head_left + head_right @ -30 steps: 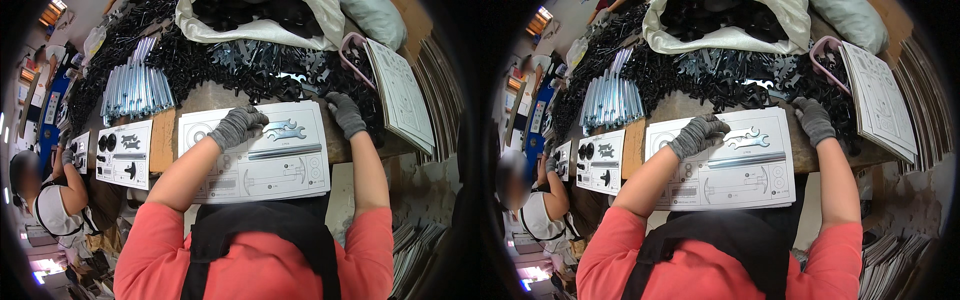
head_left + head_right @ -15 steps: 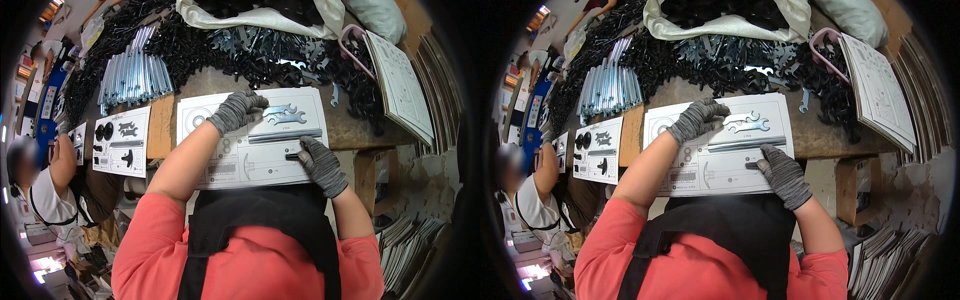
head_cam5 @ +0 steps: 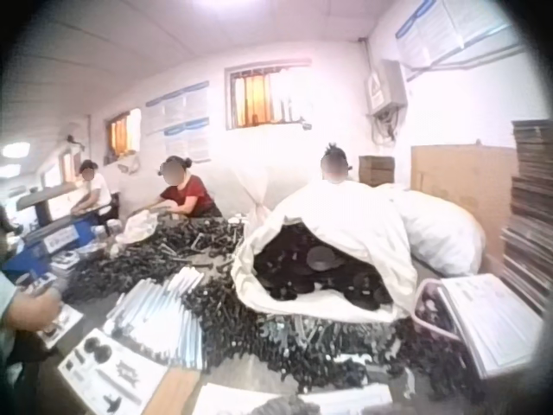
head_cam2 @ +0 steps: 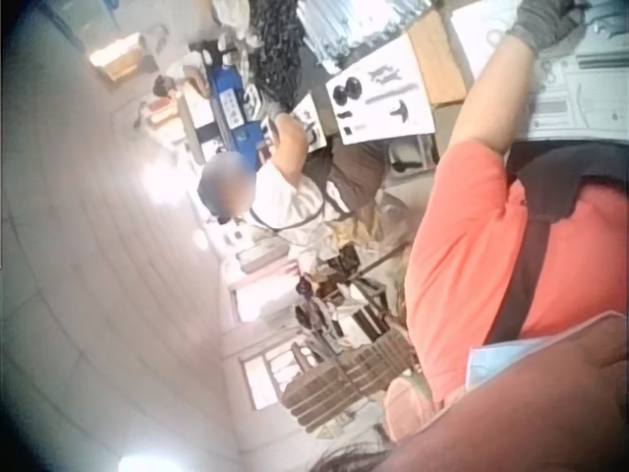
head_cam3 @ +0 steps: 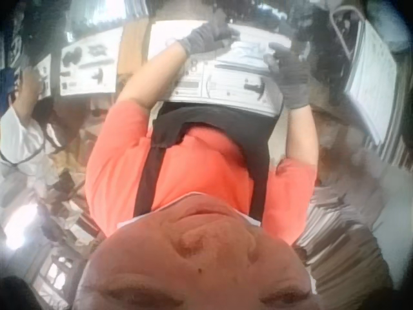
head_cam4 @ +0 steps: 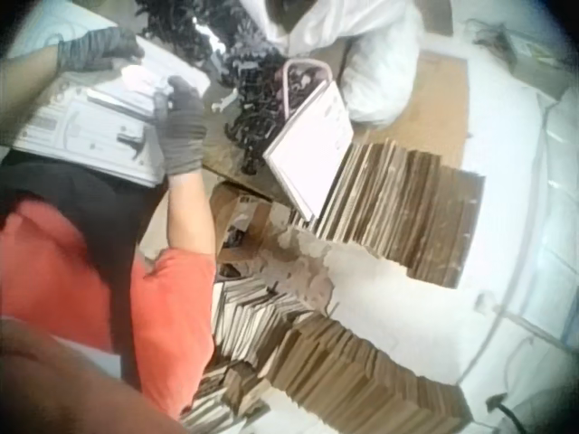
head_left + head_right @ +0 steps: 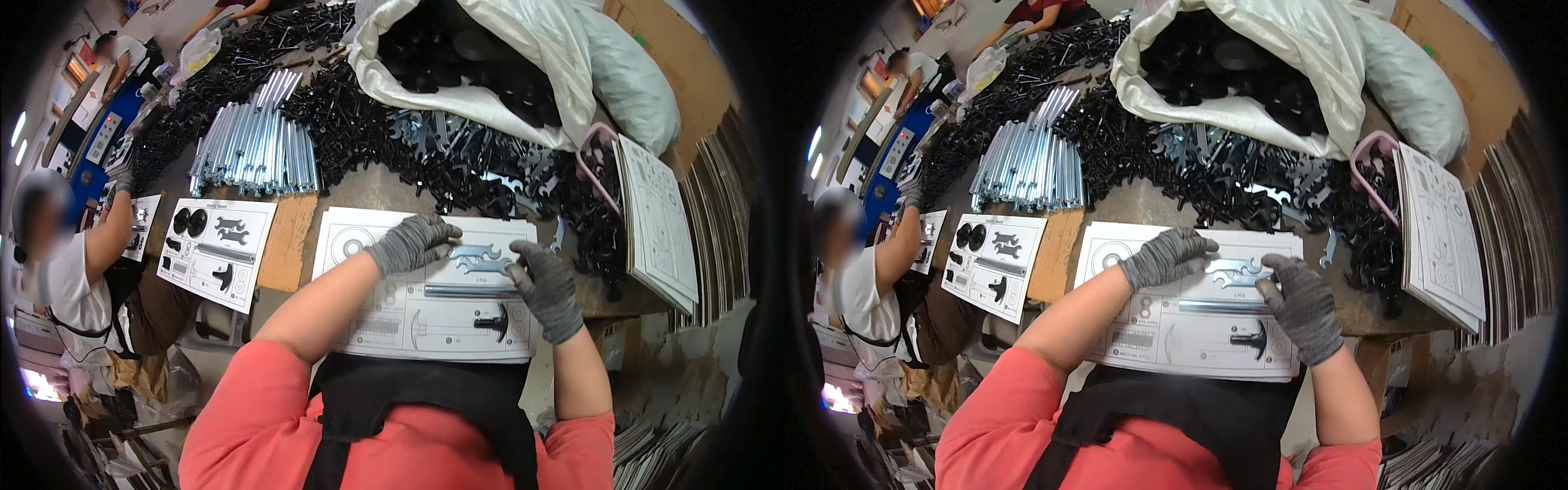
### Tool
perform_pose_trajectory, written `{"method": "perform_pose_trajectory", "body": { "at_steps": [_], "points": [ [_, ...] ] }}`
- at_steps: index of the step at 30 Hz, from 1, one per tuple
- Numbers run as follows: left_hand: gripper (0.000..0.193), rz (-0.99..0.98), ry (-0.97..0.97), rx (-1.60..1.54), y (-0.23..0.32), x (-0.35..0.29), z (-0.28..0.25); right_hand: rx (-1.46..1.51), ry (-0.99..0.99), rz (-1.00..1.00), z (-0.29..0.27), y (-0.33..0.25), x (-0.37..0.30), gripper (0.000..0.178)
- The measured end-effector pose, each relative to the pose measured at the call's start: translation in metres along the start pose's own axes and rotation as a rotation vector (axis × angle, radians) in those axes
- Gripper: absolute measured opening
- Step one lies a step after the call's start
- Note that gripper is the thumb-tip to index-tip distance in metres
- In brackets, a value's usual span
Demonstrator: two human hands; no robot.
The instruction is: The person assembles tool kits by placing metal tools and black plastic parts into designated slots on printed cardboard inserts. They repeatedly pick up items from piles on the table, position them on the templates, and move completed inserts aside.
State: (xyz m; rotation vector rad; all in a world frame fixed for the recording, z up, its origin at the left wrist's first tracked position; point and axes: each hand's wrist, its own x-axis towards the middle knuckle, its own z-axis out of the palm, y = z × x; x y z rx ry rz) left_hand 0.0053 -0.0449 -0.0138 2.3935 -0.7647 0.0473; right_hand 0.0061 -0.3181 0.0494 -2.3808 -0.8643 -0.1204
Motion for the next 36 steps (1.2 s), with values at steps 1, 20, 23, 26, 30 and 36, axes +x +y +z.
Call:
{"method": "perform_pose_trajectory", "body": {
  "at_steps": [1,20,23,26,30,36],
  "points": [
    [0.033,-0.001,0.018,-0.022,0.000,-0.001,-0.001,-0.058,-0.006,-0.026,-0.004,-0.001,0.018,0.029],
    [0.028,-0.025,0.195,-0.122,0.009,-0.003,0.003,-1.130,0.033,-0.028,-0.050,0.053,0.240,0.021],
    [0.027,-0.017,0.207,-0.140,0.010,-0.002,0.003,-1.116,0.056,-0.070,-0.034,0.066,0.239,0.019],
    [0.027,-0.053,0.230,-0.244,0.008,-0.002,0.011,-1.112,-0.011,-0.034,-0.031,0.074,0.238,0.020],
    [0.028,-0.042,0.198,-0.211,0.004,-0.002,0.010,-1.020,0.026,0.043,-0.044,0.061,0.236,0.022],
    [0.051,-0.203,0.144,-0.800,-0.004,-0.010,0.012,0.889,0.292,0.201,-0.033,0.016,0.186,0.029]
  ]
}}
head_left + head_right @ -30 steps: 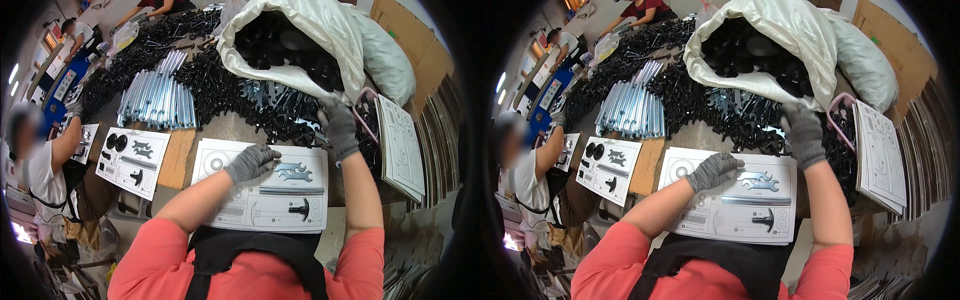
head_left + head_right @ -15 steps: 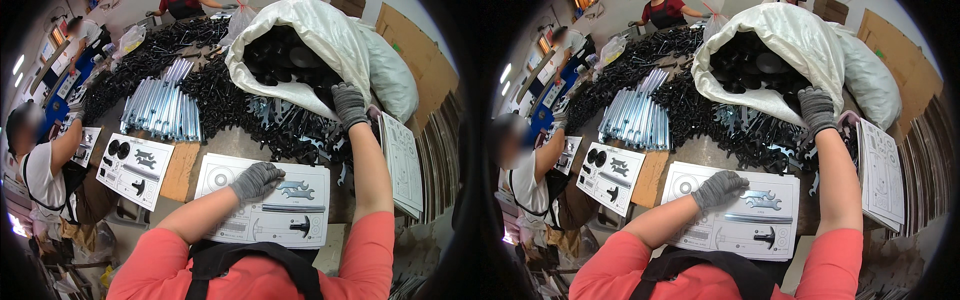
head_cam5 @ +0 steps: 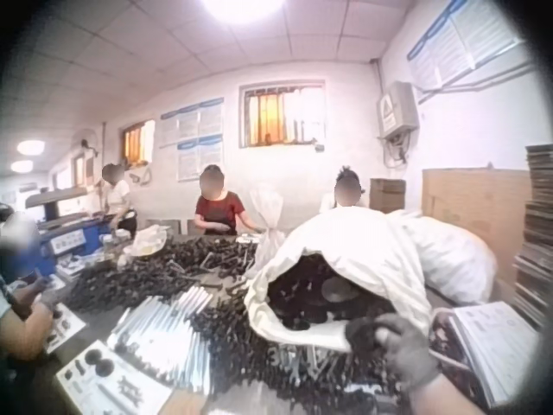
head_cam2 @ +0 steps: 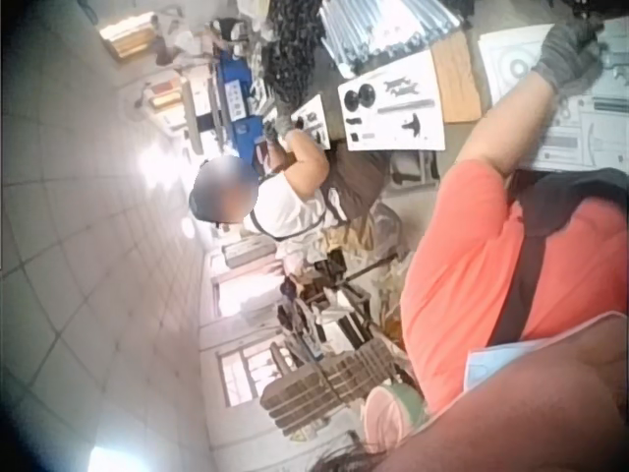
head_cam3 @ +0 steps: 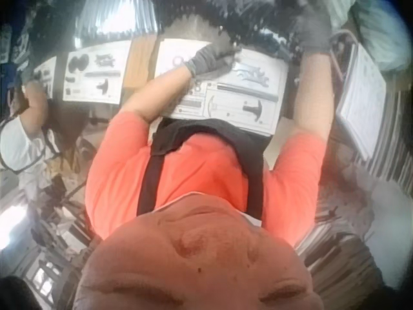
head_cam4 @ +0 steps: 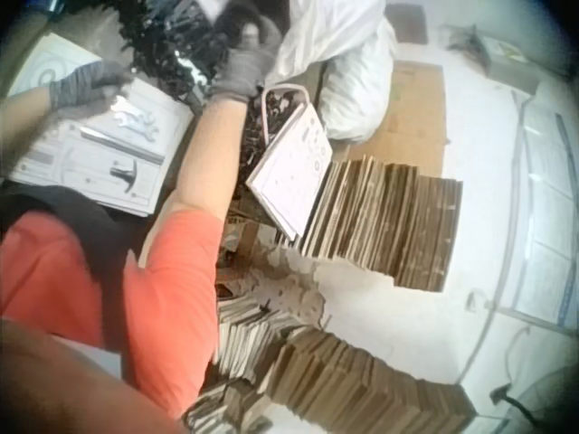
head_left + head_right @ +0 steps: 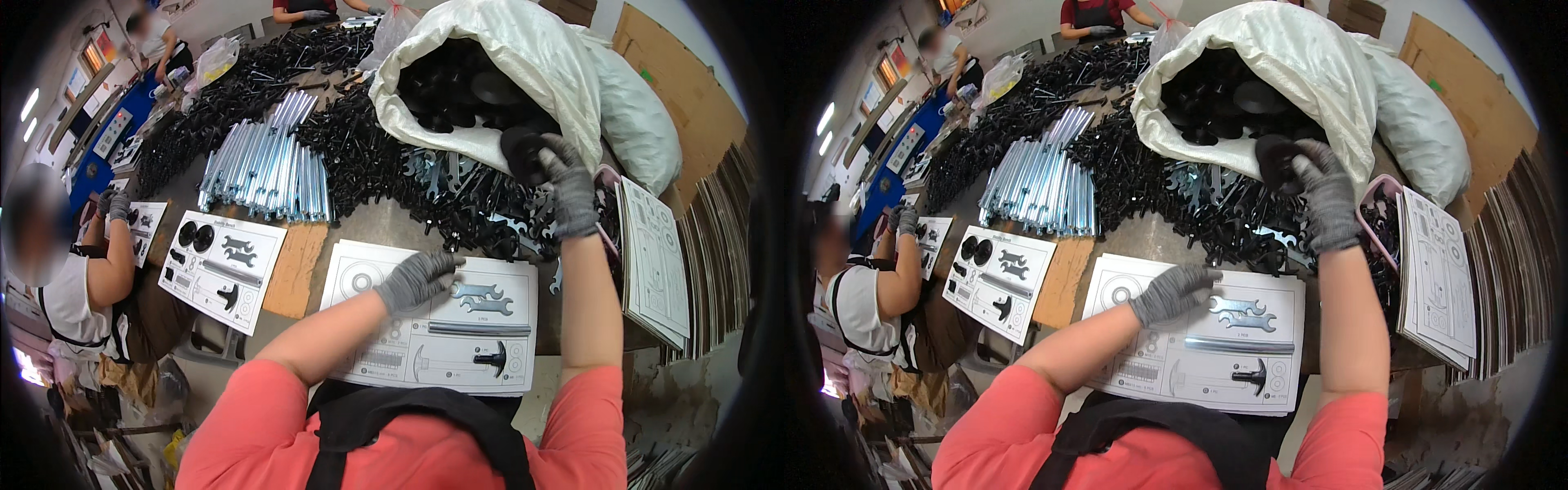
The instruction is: The person assembles tool kits by placing metal tools and black plastic parts into designated slots on printed cardboard inserts. They repeatedly pick up items from piles on the table, position them on the templates, and move completed inserts aside.
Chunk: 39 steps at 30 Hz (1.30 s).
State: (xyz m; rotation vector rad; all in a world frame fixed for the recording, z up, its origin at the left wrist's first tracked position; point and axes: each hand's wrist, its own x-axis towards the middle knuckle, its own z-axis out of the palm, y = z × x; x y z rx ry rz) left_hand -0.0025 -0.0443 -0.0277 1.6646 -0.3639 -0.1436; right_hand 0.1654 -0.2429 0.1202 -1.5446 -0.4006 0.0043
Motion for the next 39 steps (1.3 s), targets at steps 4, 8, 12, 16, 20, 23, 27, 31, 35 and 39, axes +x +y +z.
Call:
{"method": "perform_pose_trajectory", "body": {
  "at_steps": [4,8,12,16,20,23,27,31,35,39],
  "points": [
    [0.071,-0.047,0.299,-0.432,0.028,0.004,-0.009,0.270,-0.237,0.269,0.039,0.018,-0.062,0.031],
    [0.037,-0.152,0.405,-0.226,0.067,-0.021,-0.034,0.277,-0.317,0.401,0.060,0.046,-0.098,0.028],
    [0.026,0.022,0.502,0.367,0.079,-0.067,-0.070,-0.007,-0.419,0.264,0.078,0.064,-0.108,0.024],
    [0.025,0.285,0.120,1.079,0.049,-0.112,-0.100,-0.506,-0.602,0.093,0.106,0.095,-0.128,0.029],
    [0.032,0.186,-0.023,1.166,0.051,-0.136,-0.108,-0.881,-0.548,-0.199,0.107,0.079,-0.132,0.032],
    [0.039,0.011,0.301,0.955,0.064,-0.126,-0.081,-0.910,-0.700,-0.228,0.104,0.053,-0.137,0.030],
    [0.048,-0.234,0.179,1.097,0.074,-0.098,-0.065,-1.036,-0.802,-0.224,0.116,0.059,-0.142,0.025],
    [0.050,-0.274,0.137,1.090,0.072,-0.095,-0.066,-0.958,-0.775,-0.235,0.112,0.057,-0.141,0.026],
    [0.047,-0.180,0.321,0.824,0.086,-0.090,-0.070,-0.884,-0.535,-0.110,0.074,0.074,-0.109,0.033],
    [0.046,-0.209,0.403,0.726,0.079,-0.064,-0.091,-1.102,-0.470,0.031,0.058,0.064,-0.072,0.034]
  ]
}}
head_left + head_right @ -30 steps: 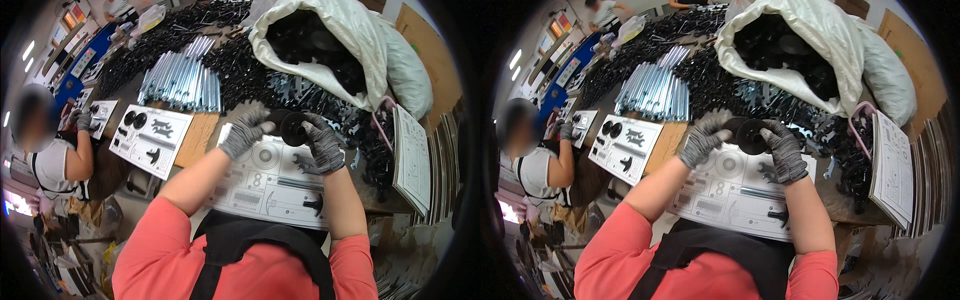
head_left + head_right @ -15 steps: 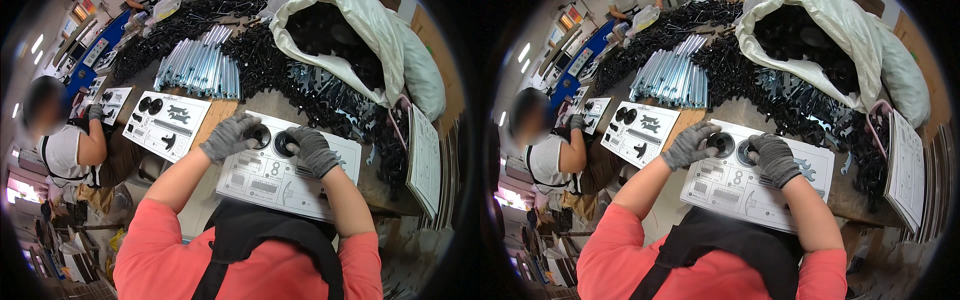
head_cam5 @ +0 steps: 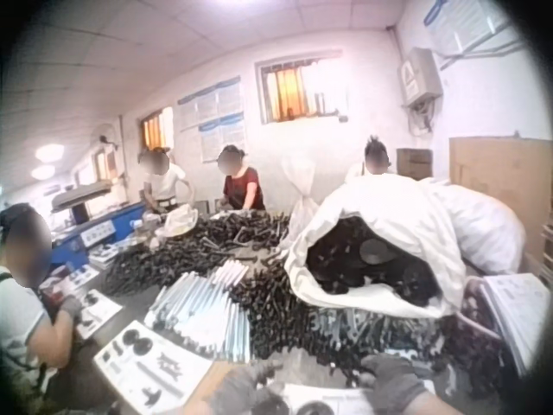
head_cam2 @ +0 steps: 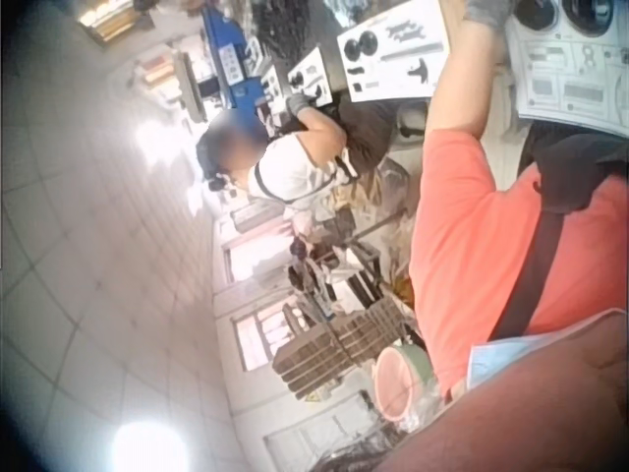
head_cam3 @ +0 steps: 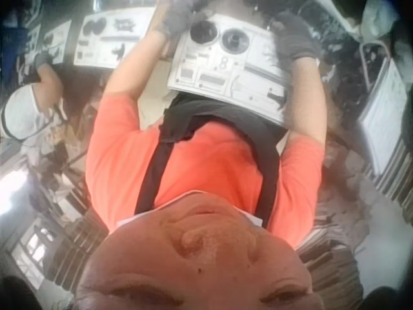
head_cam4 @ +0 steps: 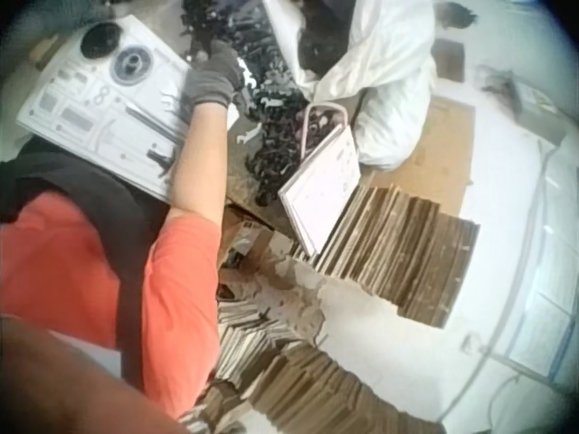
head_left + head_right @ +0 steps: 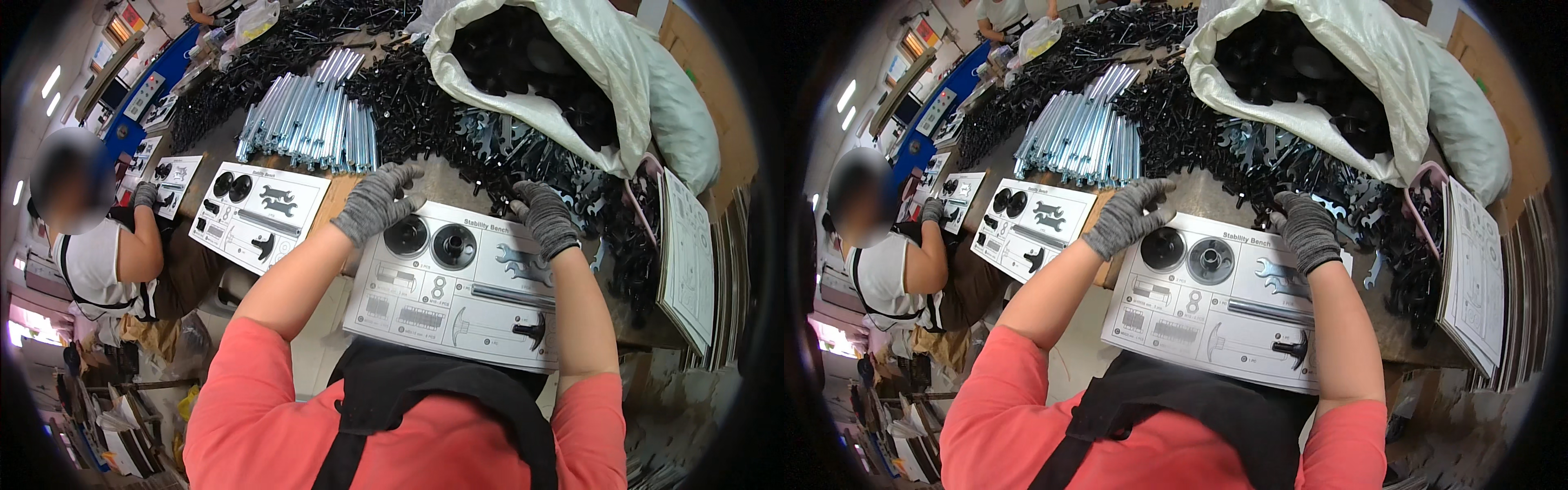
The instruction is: The person assembles tool kits by placing metal tools and black plastic parts into designated slots on printed cardboard inserts. They repeatedly pick up items from piles on the table, position them on the templates, and move completed inserts aside.
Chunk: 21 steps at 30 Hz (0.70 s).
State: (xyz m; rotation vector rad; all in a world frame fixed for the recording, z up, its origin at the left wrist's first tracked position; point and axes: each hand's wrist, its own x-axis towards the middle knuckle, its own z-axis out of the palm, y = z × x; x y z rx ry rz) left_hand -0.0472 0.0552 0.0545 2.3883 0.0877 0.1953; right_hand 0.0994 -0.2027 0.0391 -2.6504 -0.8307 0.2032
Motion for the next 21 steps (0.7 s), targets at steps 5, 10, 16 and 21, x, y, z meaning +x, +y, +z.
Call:
{"method": "perform_pose_trajectory", "body": {
  "at_steps": [5,10,16,21],
  "points": [
    [0.058,-0.053,0.070,-0.056,-0.050,0.065,0.012,0.223,-0.007,-0.015,0.039,0.029,0.008,0.037],
    [0.058,-0.075,0.209,0.204,-0.067,0.124,-0.008,0.667,-0.103,-0.111,0.020,0.002,-0.060,0.033],
    [0.053,-0.183,0.368,0.427,-0.035,0.185,-0.018,0.553,-0.045,-0.273,-0.016,-0.009,-0.125,0.027],
    [0.032,-0.294,0.250,0.541,-0.044,0.242,-0.012,0.738,-0.044,-0.089,-0.014,-0.002,-0.155,0.028]
  ]
}}
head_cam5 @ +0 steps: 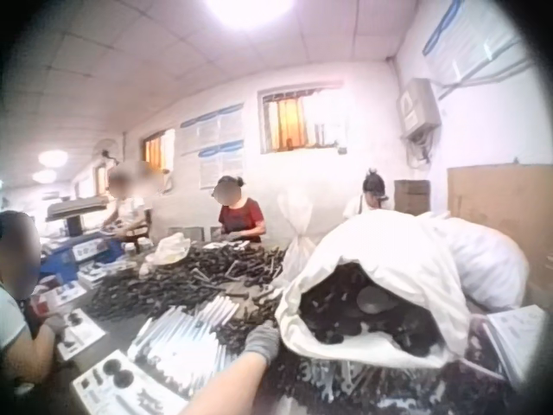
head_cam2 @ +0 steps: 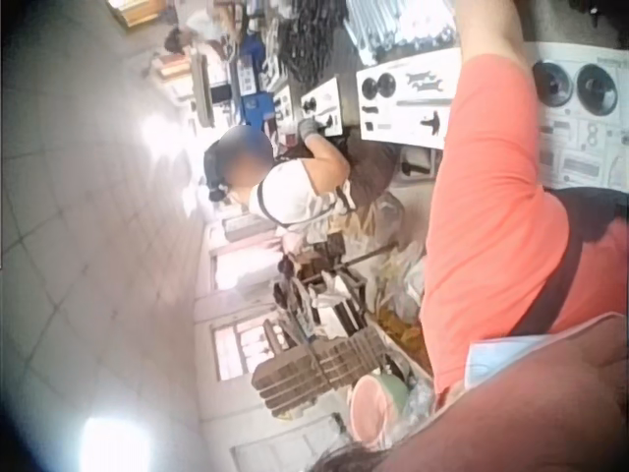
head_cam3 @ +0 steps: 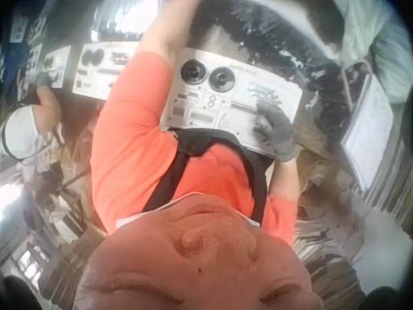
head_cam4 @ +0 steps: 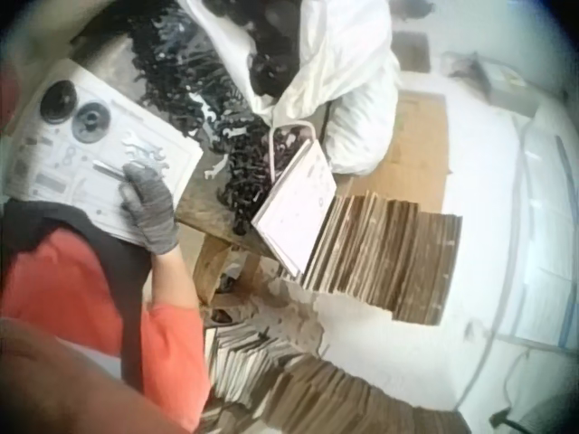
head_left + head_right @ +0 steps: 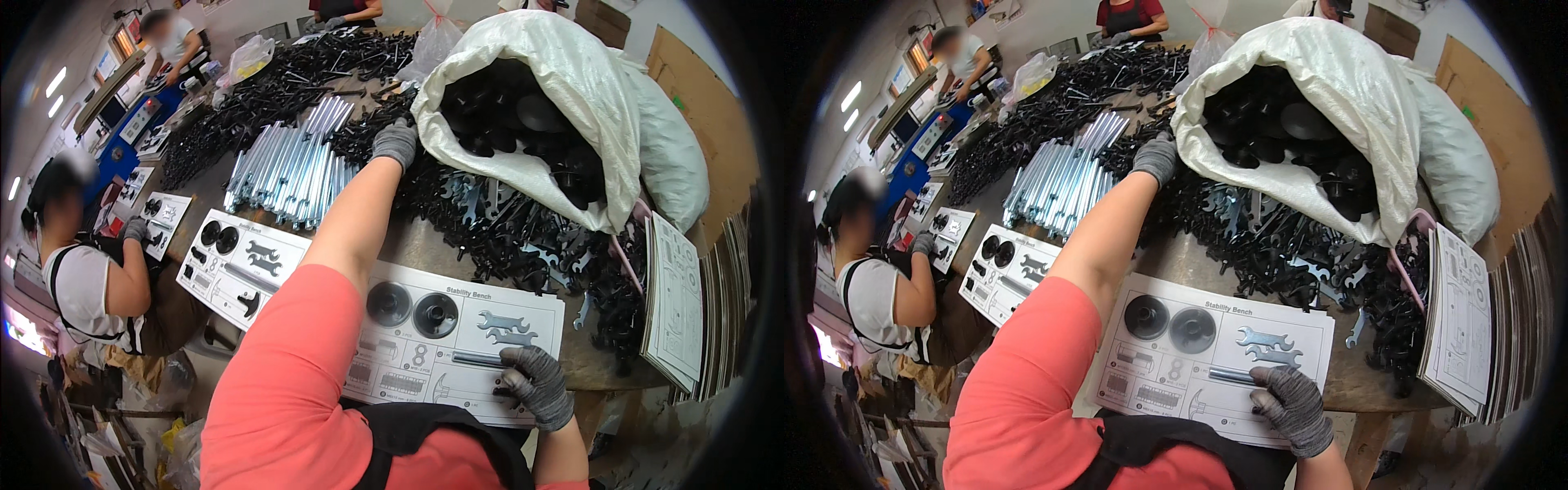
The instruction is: The person assembles tool kits by placing metal tools and black plastic parts into designated slots on printed cardboard inserts. They repeatedly pick up items from piles on the table, position them on the templates, and move completed inserts aside.
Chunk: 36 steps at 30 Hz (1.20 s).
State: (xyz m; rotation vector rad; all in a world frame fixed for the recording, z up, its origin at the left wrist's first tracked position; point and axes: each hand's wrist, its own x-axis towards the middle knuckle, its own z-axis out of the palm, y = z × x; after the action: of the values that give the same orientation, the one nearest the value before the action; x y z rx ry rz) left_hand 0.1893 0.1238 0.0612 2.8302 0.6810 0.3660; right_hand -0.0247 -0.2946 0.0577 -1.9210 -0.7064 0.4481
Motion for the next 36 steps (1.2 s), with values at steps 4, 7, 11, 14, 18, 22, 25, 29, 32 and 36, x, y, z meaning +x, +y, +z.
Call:
{"method": "perform_pose_trajectory", "body": {
  "at_steps": [4,7,11,14,18,22,25,29,32,36],
  "points": [
    [0.028,0.134,-0.068,0.066,-0.001,0.006,0.000,0.009,0.042,-0.003,0.000,0.006,-0.008,0.028],
    [0.026,0.331,0.057,0.222,-0.022,0.005,-0.004,0.044,0.030,-0.003,-0.001,0.003,-0.008,0.028],
    [0.032,0.420,0.472,-0.404,-0.061,-0.018,-0.010,-0.006,-0.040,-0.024,0.002,0.002,0.002,0.027],
    [0.023,0.035,0.098,-1.307,-0.045,-0.074,-0.044,-0.110,-0.072,-0.150,0.008,0.003,0.018,0.029],
    [0.029,0.236,-0.309,-1.512,-0.038,-0.163,-0.074,-0.005,0.005,-0.212,0.029,0.000,0.052,0.045],
    [0.030,0.507,-0.703,-1.259,-0.007,-0.241,-0.090,0.497,-0.106,-0.208,0.068,-0.003,0.087,0.064],
    [0.031,0.307,-0.840,-0.978,-0.014,-0.276,-0.096,0.237,-0.280,-0.192,0.080,-0.015,0.090,0.038],
    [0.037,0.479,-0.667,-0.149,-0.020,-0.291,-0.111,-0.214,-0.187,-0.231,0.078,-0.017,0.071,0.035],
    [0.045,0.677,-0.507,0.018,-0.044,-0.316,-0.077,-0.504,-0.303,-0.237,0.094,-0.021,0.064,0.033],
    [0.032,0.351,-0.592,-0.396,-0.064,-0.330,-0.047,-0.686,-0.387,-0.183,0.107,-0.026,0.058,0.024]
  ]
}}
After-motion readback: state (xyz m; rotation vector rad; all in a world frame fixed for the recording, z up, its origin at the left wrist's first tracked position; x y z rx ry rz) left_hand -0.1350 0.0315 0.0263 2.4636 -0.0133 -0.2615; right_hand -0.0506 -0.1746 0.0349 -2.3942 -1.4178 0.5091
